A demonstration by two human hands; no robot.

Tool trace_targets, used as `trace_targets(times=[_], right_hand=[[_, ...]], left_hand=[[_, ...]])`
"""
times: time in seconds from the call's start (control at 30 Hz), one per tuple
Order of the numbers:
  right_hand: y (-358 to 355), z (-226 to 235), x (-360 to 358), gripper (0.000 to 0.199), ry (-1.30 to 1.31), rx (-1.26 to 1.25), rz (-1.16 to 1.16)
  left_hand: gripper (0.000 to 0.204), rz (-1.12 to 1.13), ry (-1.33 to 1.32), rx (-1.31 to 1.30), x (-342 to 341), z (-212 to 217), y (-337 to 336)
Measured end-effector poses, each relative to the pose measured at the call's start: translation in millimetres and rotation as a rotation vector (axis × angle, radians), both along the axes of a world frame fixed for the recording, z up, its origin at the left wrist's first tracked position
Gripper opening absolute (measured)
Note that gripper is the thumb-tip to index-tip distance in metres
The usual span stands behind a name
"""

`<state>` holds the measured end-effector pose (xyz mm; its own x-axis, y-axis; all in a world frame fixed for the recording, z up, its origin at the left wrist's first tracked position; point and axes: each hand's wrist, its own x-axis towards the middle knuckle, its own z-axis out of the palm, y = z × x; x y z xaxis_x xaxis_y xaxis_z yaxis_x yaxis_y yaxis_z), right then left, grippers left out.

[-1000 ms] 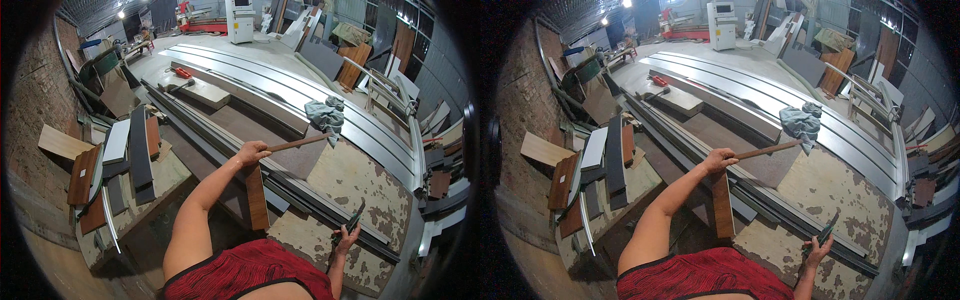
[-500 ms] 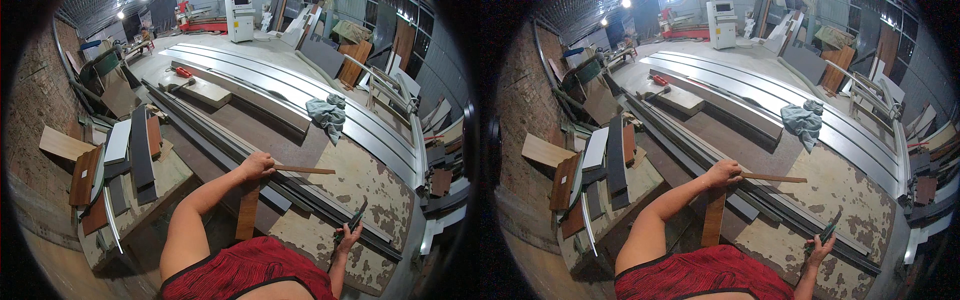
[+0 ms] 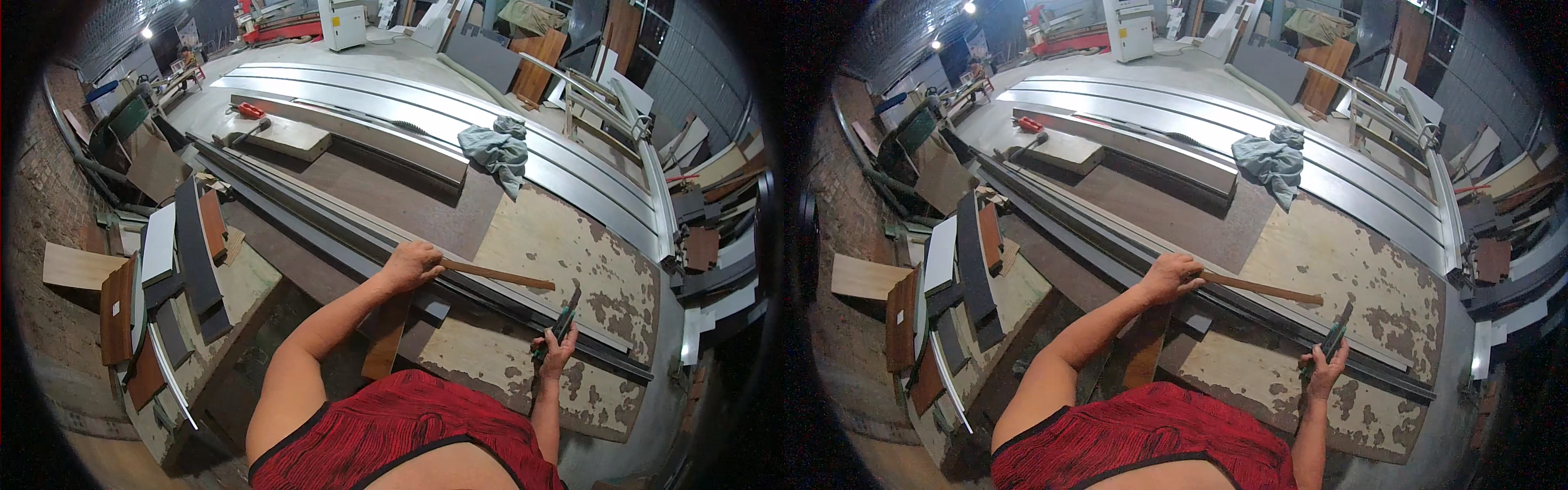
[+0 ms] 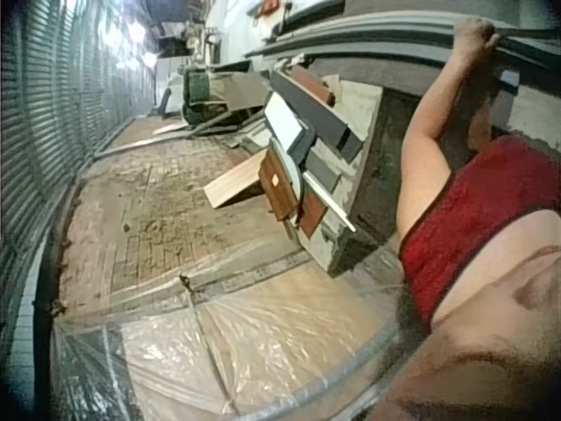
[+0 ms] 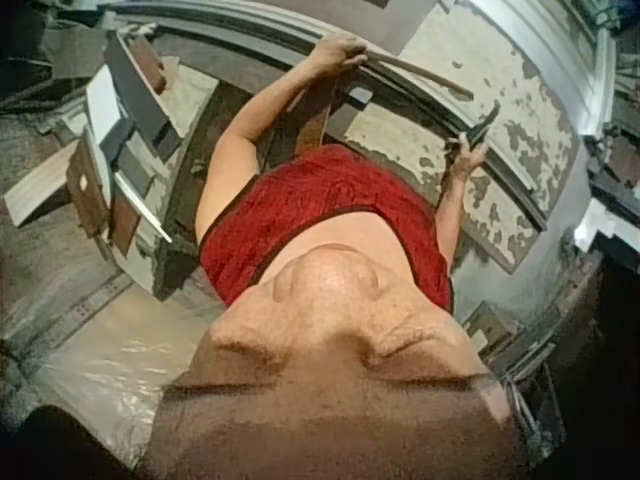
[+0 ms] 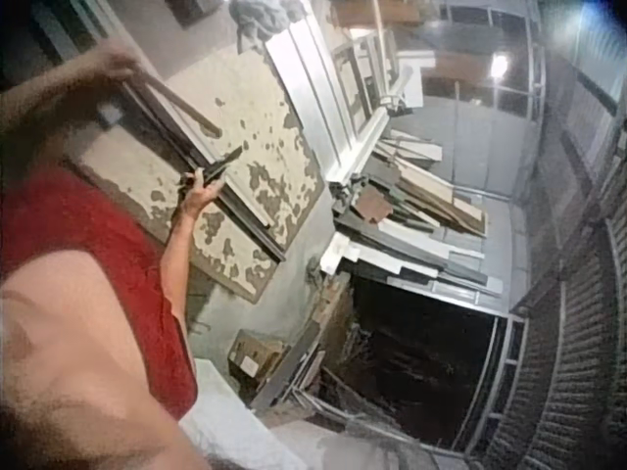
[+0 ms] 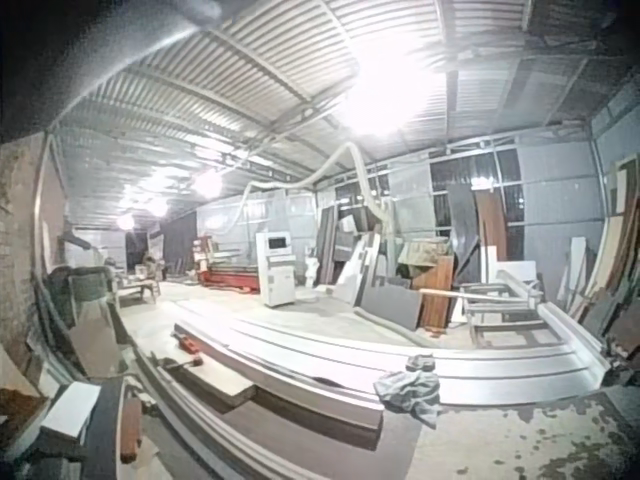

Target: The person positions wooden pieces on a workbench using a square ruler and cuts a wooden piece using a utility knife.

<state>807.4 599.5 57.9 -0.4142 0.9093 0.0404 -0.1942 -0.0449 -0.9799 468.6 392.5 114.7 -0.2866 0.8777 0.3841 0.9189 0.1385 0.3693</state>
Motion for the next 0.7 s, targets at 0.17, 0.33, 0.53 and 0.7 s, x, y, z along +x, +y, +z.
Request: trace_targets(times=[0.17,0.33,0.53,0.7], right_hand=[[-5.0,10.1,-3.8,0.056,0.005,0.030,0.002],[0.7,2.9,-0.1,0.055,0.003,0.028,0.034],[-0.1,8.7,2.4,0.057,0.023,-0.008,0.041],[6.6,-3.2,1.9,0.059,-0.004,0.025,0.042]], left_hand=[[0.025,0.002,-0.082,0.003,17.1,-3.6,29.0],[0.023,0.047,0.033,0.101,20.0,-18.9,42.9],[0.023,0.156,-0.094,-0.017,8.2,-10.6,53.0],[0.028,0.216,-0.008,-0.043,6.7,-16.2,56.3]])
